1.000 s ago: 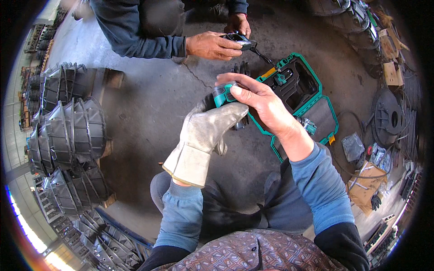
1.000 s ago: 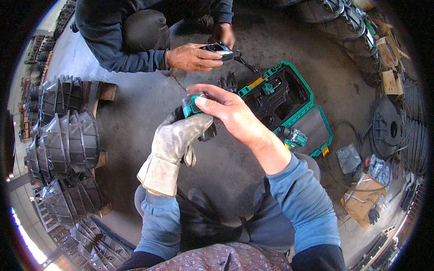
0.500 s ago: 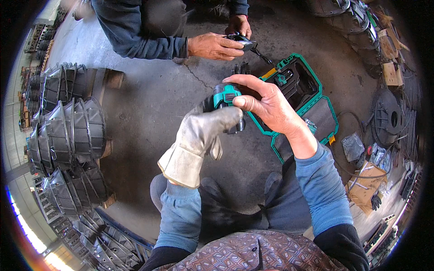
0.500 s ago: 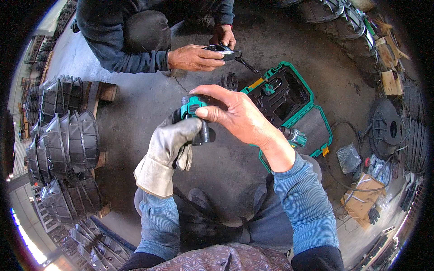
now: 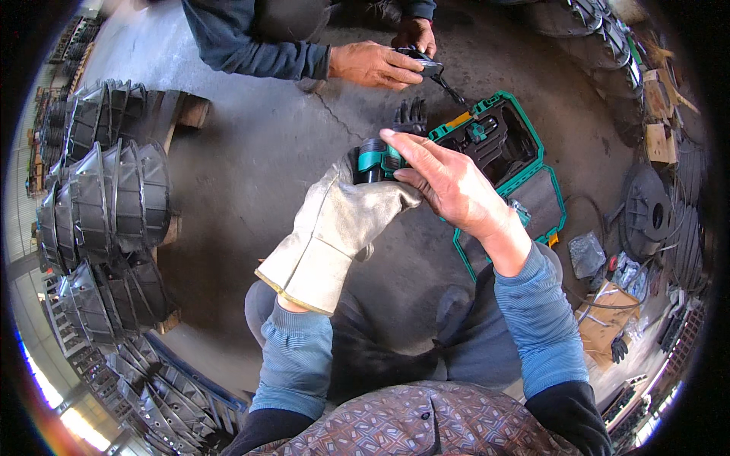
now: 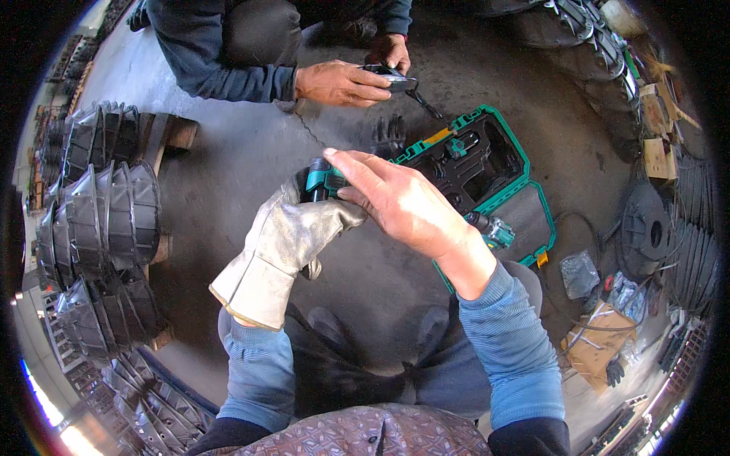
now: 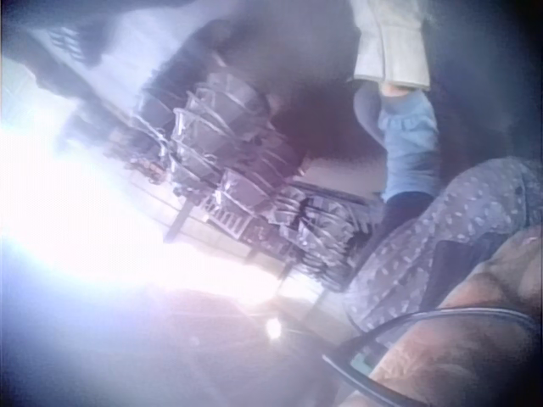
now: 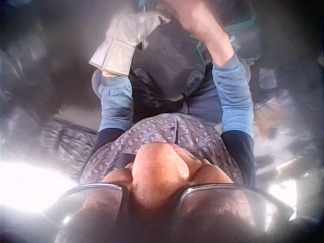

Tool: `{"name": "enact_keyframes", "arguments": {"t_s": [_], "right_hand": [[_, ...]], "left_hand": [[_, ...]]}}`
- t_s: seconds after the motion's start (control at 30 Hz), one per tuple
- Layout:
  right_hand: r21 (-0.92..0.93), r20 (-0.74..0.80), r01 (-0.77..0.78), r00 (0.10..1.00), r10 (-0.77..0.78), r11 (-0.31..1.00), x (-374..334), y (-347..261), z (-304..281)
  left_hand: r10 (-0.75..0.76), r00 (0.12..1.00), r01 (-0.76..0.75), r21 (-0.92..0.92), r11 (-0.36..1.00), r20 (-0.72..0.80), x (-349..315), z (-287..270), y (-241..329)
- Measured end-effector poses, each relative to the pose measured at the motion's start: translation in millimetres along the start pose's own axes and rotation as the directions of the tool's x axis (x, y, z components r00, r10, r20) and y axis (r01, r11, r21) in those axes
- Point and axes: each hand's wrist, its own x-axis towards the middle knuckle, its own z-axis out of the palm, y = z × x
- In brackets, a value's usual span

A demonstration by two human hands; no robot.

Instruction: The person sits on the floor and assembles a cordless drill by attaching a battery pack to the tool. They handle the battery and drill, then place the assembled drill into a green carrying case.

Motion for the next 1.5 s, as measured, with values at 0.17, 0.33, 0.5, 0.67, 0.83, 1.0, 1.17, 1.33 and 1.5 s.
{"name": "enact_keyframes", "arguments": {"t_s": [0.17, 0.33, 0.5, 0.67, 0.83, 1.0, 1.17, 1.33, 1.5], "right_hand": [[0.009, 0.071, -0.002, 0.998, 0.002, 1.0, -1.3, -1.0, -4.2], [-0.137, 0.103, 0.052, 0.994, -0.039, 0.989, -6.1, -3.4, -0.8], [-0.158, 0.133, 0.052, 0.991, -0.031, 0.986, -10.0, -5.9, 5.1], [-0.091, 0.12, 0.024, 0.993, -0.013, 0.996, -7.9, -5.6, 8.4], [-0.058, 0.102, -0.056, 0.993, 0.061, 0.997, -6.8, -11.2, 15.2], [0.072, 0.071, -0.204, 0.977, 0.199, 0.976, -5.2, -14.2, 21.5], [0.321, 0.039, -0.356, 0.931, 0.363, 0.878, -6.1, -5.7, 27.1], [0.711, 0.095, -0.454, 0.818, 0.567, 0.536, -0.8, -20.7, 35.1], [0.91, 0.097, -0.341, 0.728, 0.679, 0.235, 5.1, -22.0, 47.1]], "left_hand": [[-0.049, 0.996, 0.042, 0.094, 0.995, 0.071, -9.3, -5.2, -0.2], [-0.068, 0.997, 0.063, 0.106, 0.992, 0.044, -11.1, -6.2, 0.2], [-0.086, 0.996, 0.085, 0.11, 0.99, 0.003, -13.3, -7.7, -0.5], [-0.097, 0.995, 0.1, 0.118, 0.988, -0.031, -13.8, -7.3, 0.0], [-0.055, 0.993, 0.081, 0.259, 0.962, -0.106, -10.4, -4.6, -8.3], [-0.085, 0.989, 0.102, 0.144, 0.984, -0.121, -17.4, -9.7, -4.8], [-0.302, 0.952, 0.287, -0.183, 0.94, -0.056, -21.5, -14.4, 25.3], [-0.221, 0.957, 0.009, -0.742, 0.67, -0.187, -7.6, -0.2, 0.0], [-0.138, 0.943, -0.133, -0.724, 0.677, -0.303, -2.8, 15.7, 1.7]]}}
